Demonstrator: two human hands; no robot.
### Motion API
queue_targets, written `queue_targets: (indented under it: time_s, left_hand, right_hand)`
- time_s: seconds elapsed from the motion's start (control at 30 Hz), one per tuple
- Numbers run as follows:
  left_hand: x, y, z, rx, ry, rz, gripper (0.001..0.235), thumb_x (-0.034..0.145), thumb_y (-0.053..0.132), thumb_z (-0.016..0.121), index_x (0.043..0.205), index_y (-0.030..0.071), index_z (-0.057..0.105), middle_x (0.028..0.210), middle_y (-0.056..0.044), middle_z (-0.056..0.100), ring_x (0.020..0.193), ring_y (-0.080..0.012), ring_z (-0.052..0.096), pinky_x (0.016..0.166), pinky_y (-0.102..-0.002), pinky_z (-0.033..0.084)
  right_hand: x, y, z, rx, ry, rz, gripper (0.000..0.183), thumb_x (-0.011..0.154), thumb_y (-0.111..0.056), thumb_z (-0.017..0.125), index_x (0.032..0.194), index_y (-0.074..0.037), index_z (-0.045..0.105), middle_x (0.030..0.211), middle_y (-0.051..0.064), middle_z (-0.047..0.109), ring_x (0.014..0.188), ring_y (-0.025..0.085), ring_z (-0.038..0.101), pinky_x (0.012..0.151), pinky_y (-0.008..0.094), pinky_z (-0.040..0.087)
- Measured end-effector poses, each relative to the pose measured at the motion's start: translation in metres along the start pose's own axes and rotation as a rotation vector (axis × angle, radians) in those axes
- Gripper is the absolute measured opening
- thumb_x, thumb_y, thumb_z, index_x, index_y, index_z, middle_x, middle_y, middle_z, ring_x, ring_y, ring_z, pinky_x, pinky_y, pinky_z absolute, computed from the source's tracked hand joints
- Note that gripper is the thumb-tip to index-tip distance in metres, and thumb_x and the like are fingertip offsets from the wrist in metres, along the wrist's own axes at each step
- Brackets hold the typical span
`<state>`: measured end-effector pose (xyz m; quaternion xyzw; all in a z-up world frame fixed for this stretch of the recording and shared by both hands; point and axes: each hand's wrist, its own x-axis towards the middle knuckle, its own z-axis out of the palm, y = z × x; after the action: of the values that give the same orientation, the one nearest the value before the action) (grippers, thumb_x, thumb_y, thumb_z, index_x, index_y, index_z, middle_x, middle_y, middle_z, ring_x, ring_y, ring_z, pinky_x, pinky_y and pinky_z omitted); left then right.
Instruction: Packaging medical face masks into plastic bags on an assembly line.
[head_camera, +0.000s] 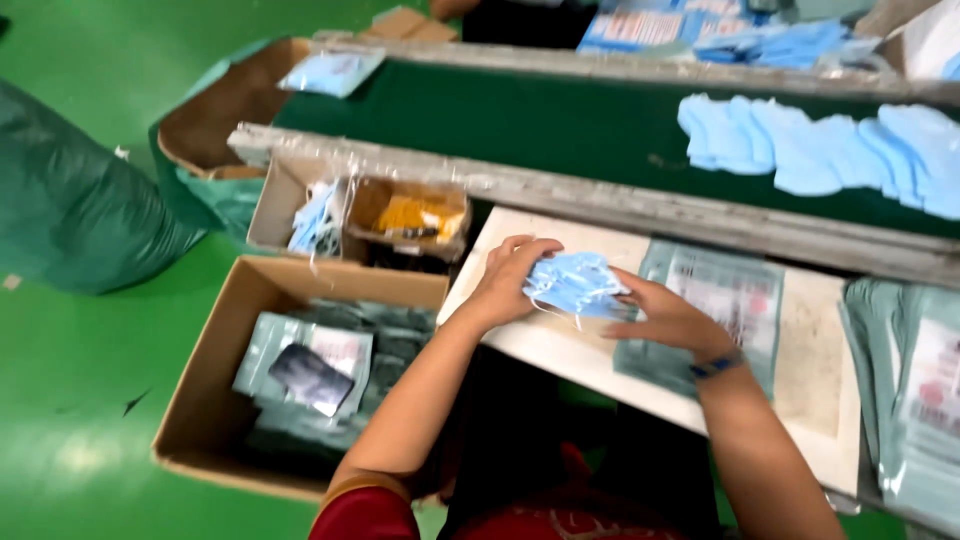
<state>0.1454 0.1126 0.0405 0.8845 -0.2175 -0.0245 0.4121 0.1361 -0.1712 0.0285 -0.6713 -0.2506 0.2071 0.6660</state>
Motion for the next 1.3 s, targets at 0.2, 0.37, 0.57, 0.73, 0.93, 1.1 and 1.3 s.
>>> queue_targets:
  time_s: [0.2,0.37,0.57,0.73,0.93,1.1,1.3]
  left_hand:
    - [-0.023,-0.102,0.068,0.104,0.002,-0.028,0.112,0.059,0.045,0.093,0.152,0.018,0.037,0.164,-0.012,0.033,0.158,-0.0397,0.007,0.119,-0.067,0.008]
    - [-0.041,-0.098,0.067,0.058,0.036,0.054,0.105,0.066,0.049,0.09,0.152,0.013,0.041,0.164,-0.02,0.036,0.161,-0.0386,0.008,0.122,-0.067,0.008]
    - [-0.041,-0.091,0.057,0.104,-0.05,0.176,0.101,0.075,0.046,0.087,0.157,0.008,0.041,0.166,-0.026,0.031,0.163,-0.0341,0.011,0.128,-0.061,0.003]
    - [-0.061,-0.057,0.048,0.157,-0.114,0.062,0.09,0.069,0.03,0.087,0.145,0.01,0.044,0.155,-0.013,0.046,0.157,-0.0343,0.009,0.123,-0.062,-0.001]
    - [-0.044,-0.117,0.094,0.356,-0.017,0.042,0.066,0.079,0.023,0.081,0.137,0.012,0.051,0.14,-0.012,0.06,0.138,-0.0343,0.043,0.115,-0.051,0.03]
    - [-0.069,0.003,0.013,-0.17,0.044,0.006,0.064,0.083,0.035,0.089,0.134,0.012,0.058,0.12,-0.009,0.068,0.117,-0.0272,0.065,0.106,-0.037,0.049]
    - [-0.097,0.018,0.076,-0.975,0.034,0.183,0.078,0.081,0.031,0.087,0.145,0.007,0.05,0.13,-0.004,0.064,0.123,-0.0168,0.061,0.107,-0.034,0.047]
  right_hand:
    - [0.029,0.129,0.017,-0.375,0.148,0.105,0.066,0.07,-0.011,0.089,0.128,-0.002,0.058,0.118,0.007,0.068,0.107,0.017,0.065,0.093,0.032,0.054]
    - [0.015,0.078,0.039,-0.462,0.229,0.164,0.048,0.069,-0.01,0.091,0.109,-0.001,0.065,0.101,0.008,0.071,0.096,0.017,0.066,0.084,0.033,0.057]
    - [0.014,0.06,0.051,-0.523,0.206,0.131,0.055,0.07,-0.016,0.088,0.119,-0.007,0.065,0.107,0.007,0.075,0.1,0.017,0.071,0.088,0.032,0.056]
    - [0.013,0.057,0.065,-0.786,0.189,0.125,0.061,0.065,-0.022,0.091,0.119,-0.007,0.067,0.111,0.013,0.071,0.103,0.028,0.068,0.092,0.036,0.053]
    - [0.033,0.095,0.043,-0.829,0.063,-0.031,0.039,0.079,-0.021,0.084,0.113,-0.01,0.071,0.111,0.009,0.075,0.103,0.024,0.071,0.092,0.036,0.056]
    - [0.01,0.048,0.046,-0.188,0.078,0.065,0.044,0.081,-0.013,0.081,0.122,-0.006,0.067,0.11,0.009,0.074,0.094,0.021,0.072,0.076,0.038,0.063]
    - [-0.055,0.045,0.08,0.033,0.233,-0.134,0.043,0.085,-0.01,0.083,0.124,-0.001,0.069,0.114,0.013,0.074,0.098,0.025,0.071,0.077,0.04,0.062]
